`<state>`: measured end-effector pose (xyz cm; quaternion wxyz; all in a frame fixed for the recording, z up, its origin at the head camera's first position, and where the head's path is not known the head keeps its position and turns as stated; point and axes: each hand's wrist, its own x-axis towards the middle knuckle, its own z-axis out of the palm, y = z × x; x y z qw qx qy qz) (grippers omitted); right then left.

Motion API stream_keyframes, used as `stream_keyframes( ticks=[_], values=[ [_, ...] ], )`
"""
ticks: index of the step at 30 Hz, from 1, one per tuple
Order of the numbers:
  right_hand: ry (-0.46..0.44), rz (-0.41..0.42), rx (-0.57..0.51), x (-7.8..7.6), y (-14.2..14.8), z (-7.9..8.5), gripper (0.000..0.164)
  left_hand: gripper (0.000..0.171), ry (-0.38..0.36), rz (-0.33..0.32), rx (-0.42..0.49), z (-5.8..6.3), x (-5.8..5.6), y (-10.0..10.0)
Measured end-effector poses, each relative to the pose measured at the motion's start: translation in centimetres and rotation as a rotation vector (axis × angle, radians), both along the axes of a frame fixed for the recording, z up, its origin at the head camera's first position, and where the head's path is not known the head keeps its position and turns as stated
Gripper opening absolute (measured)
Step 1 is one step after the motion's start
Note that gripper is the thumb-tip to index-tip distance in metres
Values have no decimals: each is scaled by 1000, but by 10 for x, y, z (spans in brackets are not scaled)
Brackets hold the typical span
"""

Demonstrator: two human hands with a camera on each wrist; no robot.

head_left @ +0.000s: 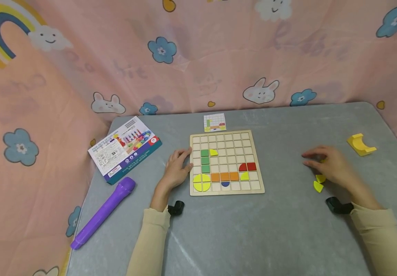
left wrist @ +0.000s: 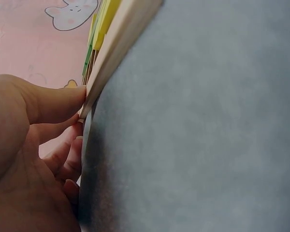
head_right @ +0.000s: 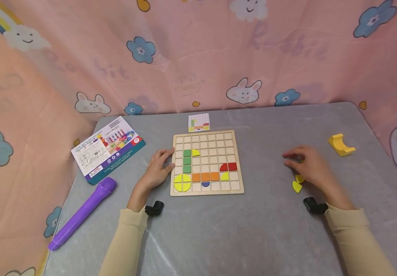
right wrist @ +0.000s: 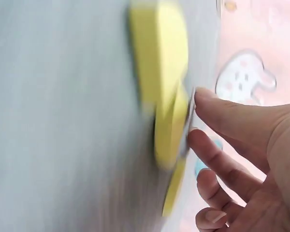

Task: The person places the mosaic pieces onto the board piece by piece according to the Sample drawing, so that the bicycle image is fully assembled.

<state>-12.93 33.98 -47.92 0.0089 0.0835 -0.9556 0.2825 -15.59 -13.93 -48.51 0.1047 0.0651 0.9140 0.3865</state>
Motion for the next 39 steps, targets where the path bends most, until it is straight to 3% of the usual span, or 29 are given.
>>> stream_keyframes(
  ticks=[8, 19, 28, 39],
  values=[
    [-4, -91, 33, 10, 41, 6, 18, 59, -1, 7, 4, 0, 1, 0],
    [-45, -142, 75, 11, 36, 10, 14, 59, -1, 3, 3, 0, 1, -1],
    [-115, -42, 37, 5, 5, 14, 22, 59, 2, 3, 2, -1, -1, 0],
    [36, 3, -30, 1, -57, 23, 8, 59, -5, 5, -5, 0, 0, 0]
  ],
)
